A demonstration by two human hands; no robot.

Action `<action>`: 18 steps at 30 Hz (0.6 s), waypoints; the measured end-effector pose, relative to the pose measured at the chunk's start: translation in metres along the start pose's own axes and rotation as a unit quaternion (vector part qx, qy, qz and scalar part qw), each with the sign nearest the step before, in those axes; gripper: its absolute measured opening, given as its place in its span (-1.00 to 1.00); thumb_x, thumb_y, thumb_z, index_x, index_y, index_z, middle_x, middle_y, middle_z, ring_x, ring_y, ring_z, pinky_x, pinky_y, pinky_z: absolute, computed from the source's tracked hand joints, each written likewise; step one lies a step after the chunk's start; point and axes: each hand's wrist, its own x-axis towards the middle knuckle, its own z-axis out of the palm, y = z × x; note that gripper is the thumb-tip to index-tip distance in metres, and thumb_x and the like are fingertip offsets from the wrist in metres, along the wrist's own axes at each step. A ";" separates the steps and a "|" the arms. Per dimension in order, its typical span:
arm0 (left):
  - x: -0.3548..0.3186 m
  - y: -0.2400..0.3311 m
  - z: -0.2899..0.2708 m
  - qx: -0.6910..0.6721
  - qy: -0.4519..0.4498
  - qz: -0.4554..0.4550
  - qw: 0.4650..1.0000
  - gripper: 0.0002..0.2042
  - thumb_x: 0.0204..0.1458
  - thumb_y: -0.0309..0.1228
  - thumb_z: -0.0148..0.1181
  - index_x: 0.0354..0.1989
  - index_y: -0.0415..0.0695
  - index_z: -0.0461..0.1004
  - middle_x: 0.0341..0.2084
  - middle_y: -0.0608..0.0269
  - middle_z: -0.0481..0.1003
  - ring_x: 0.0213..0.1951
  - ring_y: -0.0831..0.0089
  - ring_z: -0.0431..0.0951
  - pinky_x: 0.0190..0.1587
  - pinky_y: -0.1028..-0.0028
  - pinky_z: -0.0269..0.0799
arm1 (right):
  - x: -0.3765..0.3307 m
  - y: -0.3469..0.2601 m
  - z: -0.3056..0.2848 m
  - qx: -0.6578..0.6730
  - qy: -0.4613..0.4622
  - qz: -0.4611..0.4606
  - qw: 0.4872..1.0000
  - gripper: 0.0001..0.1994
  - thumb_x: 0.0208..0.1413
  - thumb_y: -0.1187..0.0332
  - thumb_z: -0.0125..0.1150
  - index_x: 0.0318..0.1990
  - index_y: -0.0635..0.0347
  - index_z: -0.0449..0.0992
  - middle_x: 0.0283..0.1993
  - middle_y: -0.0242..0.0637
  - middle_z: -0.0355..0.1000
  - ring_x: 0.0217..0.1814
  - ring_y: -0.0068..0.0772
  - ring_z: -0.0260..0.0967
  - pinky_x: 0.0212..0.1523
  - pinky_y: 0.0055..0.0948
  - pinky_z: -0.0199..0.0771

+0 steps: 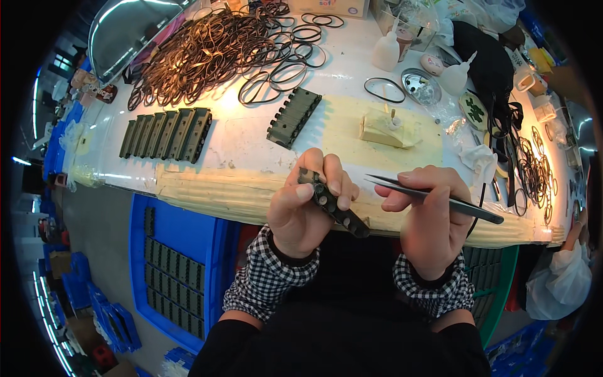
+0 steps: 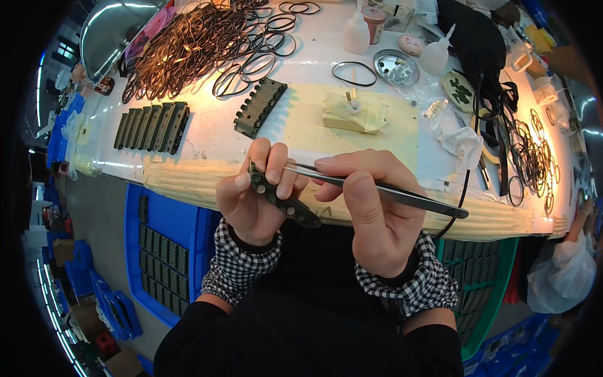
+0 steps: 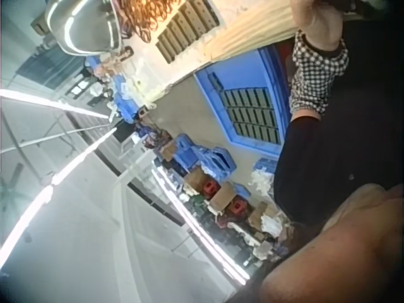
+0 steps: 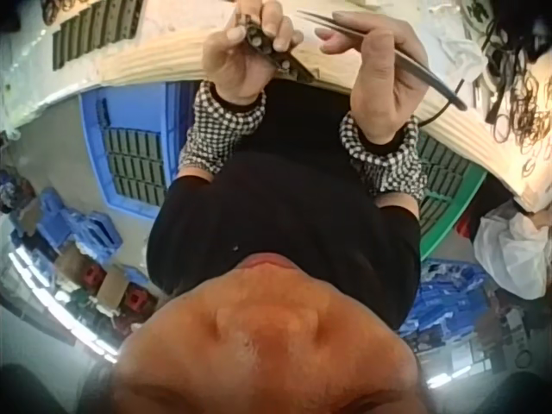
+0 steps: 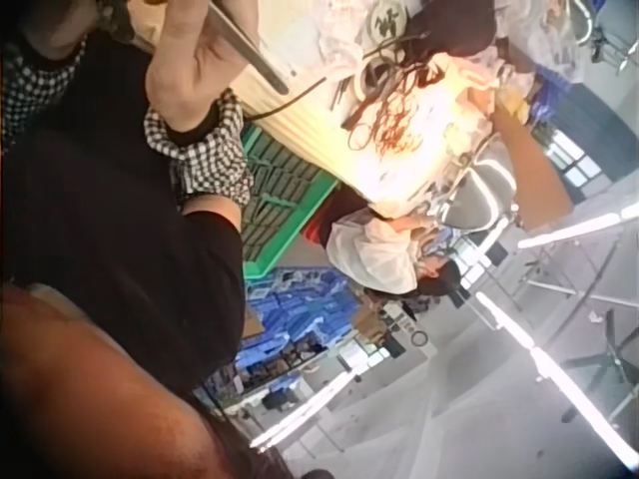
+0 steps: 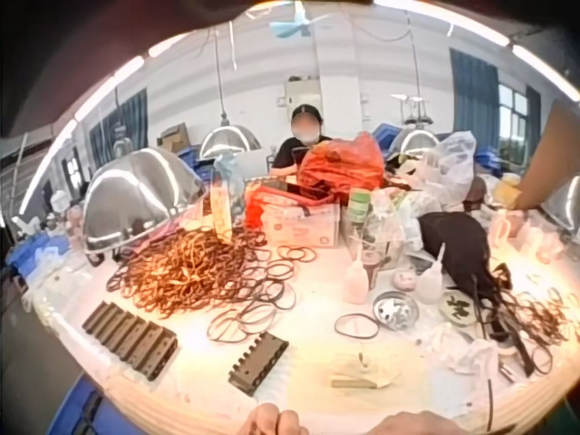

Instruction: Assembling small components by inserting a loop into a housing and using tweezers for alignment at a workbench.

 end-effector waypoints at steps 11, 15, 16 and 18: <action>-0.001 0.003 -0.002 -0.070 -0.029 -0.048 0.996 -0.80 -0.04 -0.29 0.08 -0.34 -0.09 0.25 -0.41 0.22 0.33 -0.34 0.34 0.40 -0.07 0.27 0.24 | 0.004 0.003 -0.005 -0.079 -0.011 -0.005 0.997 -0.79 0.31 0.38 -0.06 -0.13 0.36 0.43 -0.26 -0.23 0.44 -0.28 -0.53 0.41 -0.17 -0.51 0.43; 0.001 0.013 0.015 0.059 0.015 -0.047 0.997 -0.75 -0.05 -0.29 0.12 -0.28 -0.08 0.23 -0.40 0.25 0.31 -0.35 0.39 0.39 -0.07 0.26 0.24 | 0.020 0.000 -0.015 -0.234 -0.013 -0.034 0.971 -0.89 0.23 0.51 0.01 -0.20 0.33 0.45 -0.30 -0.23 0.43 -0.28 -0.47 0.38 -0.20 -0.51 0.37; 0.000 0.019 0.018 0.181 0.031 -0.038 0.982 -0.75 -0.07 -0.35 0.11 -0.25 -0.10 0.22 -0.37 0.19 0.32 -0.29 0.33 0.42 -0.03 0.22 0.30 | 0.028 -0.003 -0.023 -0.297 -0.008 -0.061 0.953 -0.91 0.20 0.53 0.03 -0.22 0.32 0.46 -0.32 -0.23 0.43 -0.28 -0.45 0.37 -0.22 -0.51 0.35; -0.003 0.027 0.024 0.345 0.041 -0.013 0.938 -0.74 0.01 -0.51 0.07 -0.11 -0.23 0.25 -0.26 0.10 0.40 -0.17 0.31 0.48 -0.01 0.28 0.40 | 0.048 -0.003 -0.031 -0.394 0.018 -0.130 0.910 -0.93 0.08 0.56 0.17 -0.28 0.28 0.51 -0.39 -0.22 0.42 -0.32 -0.34 0.36 -0.27 -0.46 0.34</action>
